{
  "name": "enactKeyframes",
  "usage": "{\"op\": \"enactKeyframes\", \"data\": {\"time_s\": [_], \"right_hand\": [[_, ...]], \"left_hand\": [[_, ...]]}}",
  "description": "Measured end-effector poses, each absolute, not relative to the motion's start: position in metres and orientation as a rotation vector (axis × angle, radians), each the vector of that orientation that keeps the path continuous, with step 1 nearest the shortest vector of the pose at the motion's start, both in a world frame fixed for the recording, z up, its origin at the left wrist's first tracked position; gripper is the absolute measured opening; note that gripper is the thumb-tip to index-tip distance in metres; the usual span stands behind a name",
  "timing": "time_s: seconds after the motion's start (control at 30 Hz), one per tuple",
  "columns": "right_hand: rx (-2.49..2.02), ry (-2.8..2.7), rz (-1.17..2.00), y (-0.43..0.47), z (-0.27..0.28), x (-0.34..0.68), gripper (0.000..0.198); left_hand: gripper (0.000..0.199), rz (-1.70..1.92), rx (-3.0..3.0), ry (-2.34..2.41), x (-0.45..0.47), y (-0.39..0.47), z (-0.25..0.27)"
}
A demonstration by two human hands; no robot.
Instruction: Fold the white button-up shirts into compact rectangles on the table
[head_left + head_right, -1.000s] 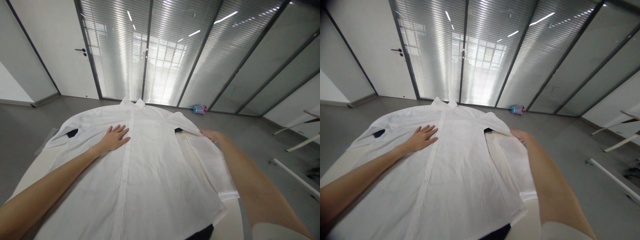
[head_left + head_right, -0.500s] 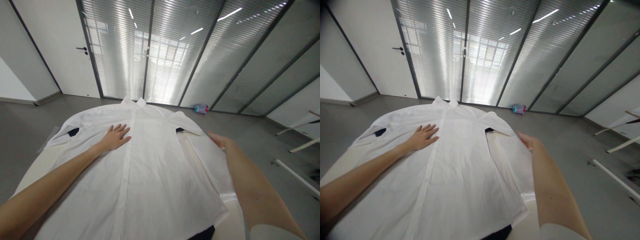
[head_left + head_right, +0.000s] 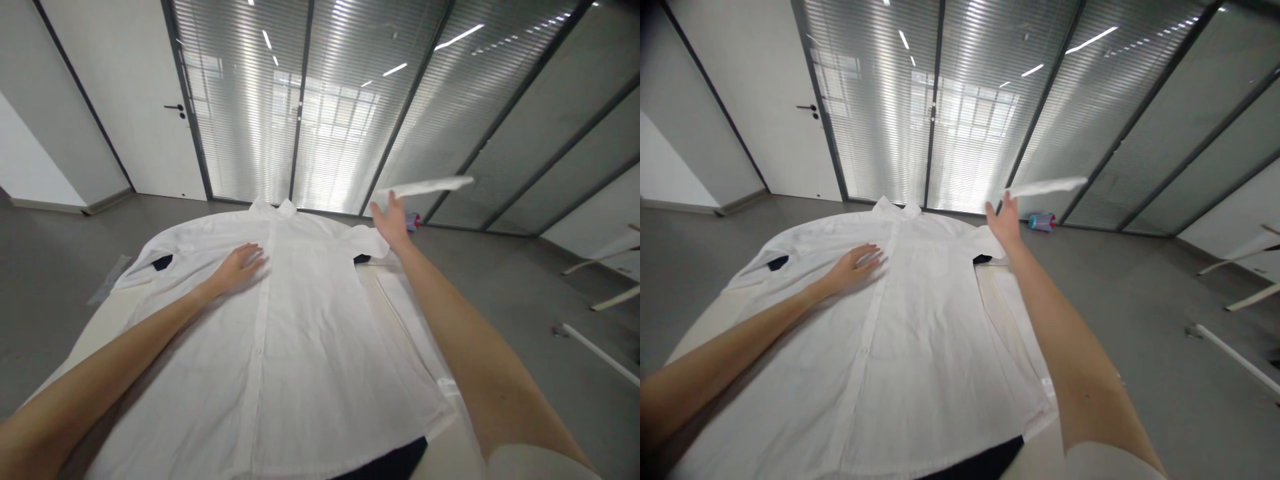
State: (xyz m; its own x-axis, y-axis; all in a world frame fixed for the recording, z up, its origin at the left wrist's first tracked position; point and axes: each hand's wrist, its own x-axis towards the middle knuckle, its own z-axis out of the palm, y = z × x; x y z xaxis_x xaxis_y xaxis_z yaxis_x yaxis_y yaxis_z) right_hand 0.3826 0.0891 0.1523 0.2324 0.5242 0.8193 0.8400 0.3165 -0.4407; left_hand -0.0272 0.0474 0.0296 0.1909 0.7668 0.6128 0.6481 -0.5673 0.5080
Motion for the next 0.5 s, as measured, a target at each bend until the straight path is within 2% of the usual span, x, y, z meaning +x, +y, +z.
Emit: {"op": "enactKeyframes", "data": {"time_s": [0.07,0.13,0.2,0.27,0.37,0.43,0.5], "right_hand": [[-1.097,-1.723,-0.341,0.069,0.143,0.321,0.076],[-0.874,-2.083,-0.239,0.046,0.119,0.267,0.066],[-0.674,-2.515,0.015,0.027,0.092,0.231,0.052],[-0.591,-2.714,0.265,0.020,0.073,0.213,0.036],[-0.665,-2.509,0.383,0.031,0.070,0.215,0.028],[-0.727,-2.258,0.340,0.047,0.081,0.227,0.024],[-0.836,-2.023,0.222,0.063,0.091,0.243,0.019]], "left_hand": [[0.067,1.442,1.884,1.139,-0.023,0.035,0.040],[0.079,1.408,1.474,0.867,-0.019,0.019,0.048],[0.089,1.361,1.185,0.685,-0.017,0.006,0.052],[0.091,1.361,1.026,0.662,-0.018,-0.001,0.052],[0.080,1.409,0.907,0.815,-0.022,0.000,0.046],[0.073,1.490,0.861,0.903,-0.027,0.005,0.042],[0.075,1.607,0.840,0.944,-0.034,0.010,0.041]]}}
